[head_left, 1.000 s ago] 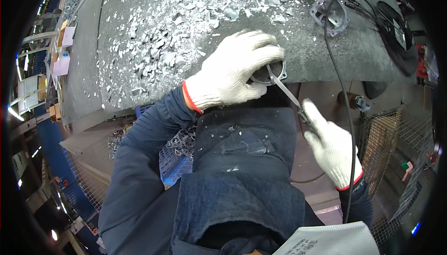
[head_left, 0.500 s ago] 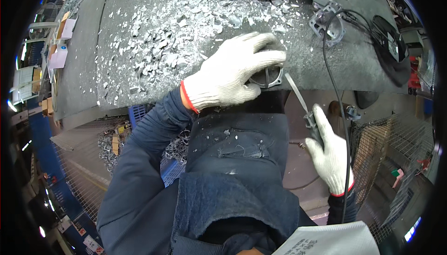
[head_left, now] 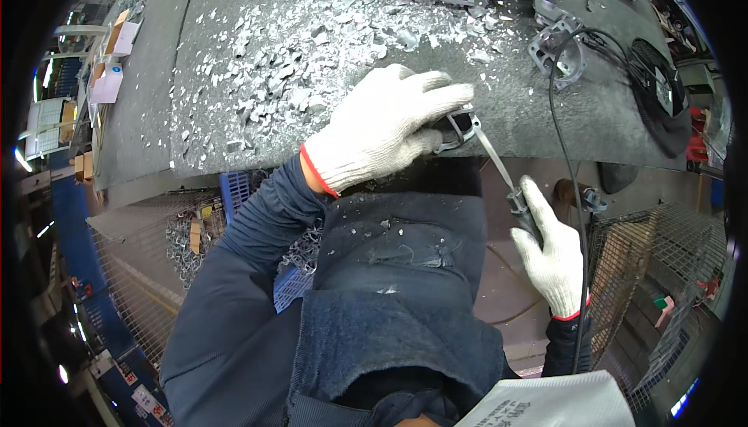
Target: The person files the edges of a metal component by hand using a handheld metal file.
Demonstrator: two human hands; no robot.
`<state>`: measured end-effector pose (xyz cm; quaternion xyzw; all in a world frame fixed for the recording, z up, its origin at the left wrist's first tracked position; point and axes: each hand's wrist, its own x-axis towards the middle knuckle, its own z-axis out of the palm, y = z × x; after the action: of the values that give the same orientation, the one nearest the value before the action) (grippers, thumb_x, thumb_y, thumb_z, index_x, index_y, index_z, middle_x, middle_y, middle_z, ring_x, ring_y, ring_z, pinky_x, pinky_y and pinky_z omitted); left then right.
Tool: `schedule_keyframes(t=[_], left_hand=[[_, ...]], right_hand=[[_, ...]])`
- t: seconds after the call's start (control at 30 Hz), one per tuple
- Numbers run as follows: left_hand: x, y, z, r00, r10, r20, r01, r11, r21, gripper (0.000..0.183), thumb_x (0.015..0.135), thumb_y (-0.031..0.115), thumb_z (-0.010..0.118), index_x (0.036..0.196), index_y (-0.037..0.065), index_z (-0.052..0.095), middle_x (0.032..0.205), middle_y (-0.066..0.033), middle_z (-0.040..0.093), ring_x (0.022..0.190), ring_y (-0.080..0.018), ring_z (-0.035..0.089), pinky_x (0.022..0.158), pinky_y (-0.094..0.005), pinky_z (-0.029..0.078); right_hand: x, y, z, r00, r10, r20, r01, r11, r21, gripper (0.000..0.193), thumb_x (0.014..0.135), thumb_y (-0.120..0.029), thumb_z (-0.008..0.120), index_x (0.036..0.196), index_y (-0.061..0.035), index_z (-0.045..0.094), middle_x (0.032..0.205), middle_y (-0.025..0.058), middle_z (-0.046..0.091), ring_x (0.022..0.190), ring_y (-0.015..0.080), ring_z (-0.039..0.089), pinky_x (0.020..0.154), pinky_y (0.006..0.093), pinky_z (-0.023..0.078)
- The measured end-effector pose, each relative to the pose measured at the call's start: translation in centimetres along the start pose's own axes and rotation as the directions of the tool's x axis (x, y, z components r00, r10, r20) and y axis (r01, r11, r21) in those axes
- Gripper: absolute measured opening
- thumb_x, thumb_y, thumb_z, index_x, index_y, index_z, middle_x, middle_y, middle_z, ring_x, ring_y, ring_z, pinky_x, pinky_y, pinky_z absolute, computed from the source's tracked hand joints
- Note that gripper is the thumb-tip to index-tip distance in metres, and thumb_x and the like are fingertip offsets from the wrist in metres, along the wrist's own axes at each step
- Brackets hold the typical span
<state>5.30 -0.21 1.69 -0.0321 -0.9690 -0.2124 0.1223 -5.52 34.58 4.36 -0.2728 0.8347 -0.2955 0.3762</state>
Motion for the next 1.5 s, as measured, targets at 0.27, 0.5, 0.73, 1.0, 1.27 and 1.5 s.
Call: schedule_keyframes(t=[0.27,0.5,0.73,1.0,1.27,1.5], left_hand=[[0.2,-0.4,-0.2,0.991,0.001,0.13,0.003,0.999,-0.034,0.079,0.09,0.019,0.096,0.164,0.024,0.071,0.163,-0.0119,0.074,0.127,-0.0381,0.072,0.113,-0.0495,0.057],[-0.1,0.1,-0.3,0.992,-0.035,0.119,0.037,0.999,-0.01,0.078,0.09,0.021,0.096,0.164,0.024,0.071,0.162,-0.0116,0.074,0.127,-0.0378,0.072,0.114,-0.05,0.057],[-0.1,0.3,-0.2,0.997,-0.012,0.08,0.011,1.0,0.009,0.087,0.081,0.03,0.102,0.162,0.023,0.072,0.161,-0.0123,0.074,0.126,-0.0391,0.073,0.112,-0.0516,0.058],[-0.1,0.0,0.5,0.996,-0.033,0.077,0.036,0.999,-0.029,0.092,0.073,0.033,0.105,0.159,0.026,0.073,0.156,-0.0094,0.074,0.124,-0.0388,0.073,0.11,-0.0516,0.059],[-0.1,-0.3,0.7,0.998,0.02,0.056,-0.018,0.999,-0.027,0.092,0.069,0.035,0.105,0.156,0.022,0.076,0.159,-0.0111,0.074,0.125,-0.039,0.075,0.109,-0.0513,0.057],[0.1,-0.6,0.5,0.995,0.02,0.095,-0.016,0.999,-0.047,0.093,0.071,0.033,0.106,0.158,0.029,0.074,0.157,-0.01,0.074,0.127,-0.0395,0.073,0.109,-0.0518,0.059]], right_hand=[[3.0,-3.1,-2.0,0.994,-0.111,0.015,0.1,0.822,-0.561,0.082,0.103,-0.009,0.082,0.179,-0.0244,0.055,0.114,0.0231,0.082,0.101,0.0427,0.084,0.091,0.0488,0.065],[2.9,-2.9,-2.7,0.986,-0.129,0.106,0.146,0.974,-0.175,0.079,0.104,-0.01,0.079,0.179,-0.0177,0.054,0.137,0.027,0.082,0.119,0.0447,0.084,0.103,0.0452,0.064],[2.9,-4.1,-3.0,0.995,0.042,0.091,0.02,0.807,-0.59,0.085,0.104,-0.008,0.081,0.182,-0.0188,0.049,0.126,0.0266,0.084,0.111,0.0459,0.083,0.097,0.0481,0.066],[2.3,-4.5,-3.4,0.951,-0.02,0.309,-0.024,0.99,0.14,0.085,0.105,-0.007,0.07,0.185,-0.0077,0.041,0.103,0.016,0.081,0.083,0.0246,0.08,0.077,0.0379,0.065],[4.2,-7.5,-5.9,0.748,0.169,0.642,-0.58,0.635,0.509,0.085,0.114,-0.021,0.069,0.188,-0.003,0.031,0.081,0.0069,0.068,0.056,0.0126,0.063,0.048,0.0296,0.052],[3.2,-7.3,-5.6,0.835,0.149,0.53,-0.456,0.726,0.514,0.084,0.114,-0.024,0.07,0.186,-0.001,0.034,0.081,0.007,0.069,0.058,0.0127,0.066,0.05,0.0297,0.055]])
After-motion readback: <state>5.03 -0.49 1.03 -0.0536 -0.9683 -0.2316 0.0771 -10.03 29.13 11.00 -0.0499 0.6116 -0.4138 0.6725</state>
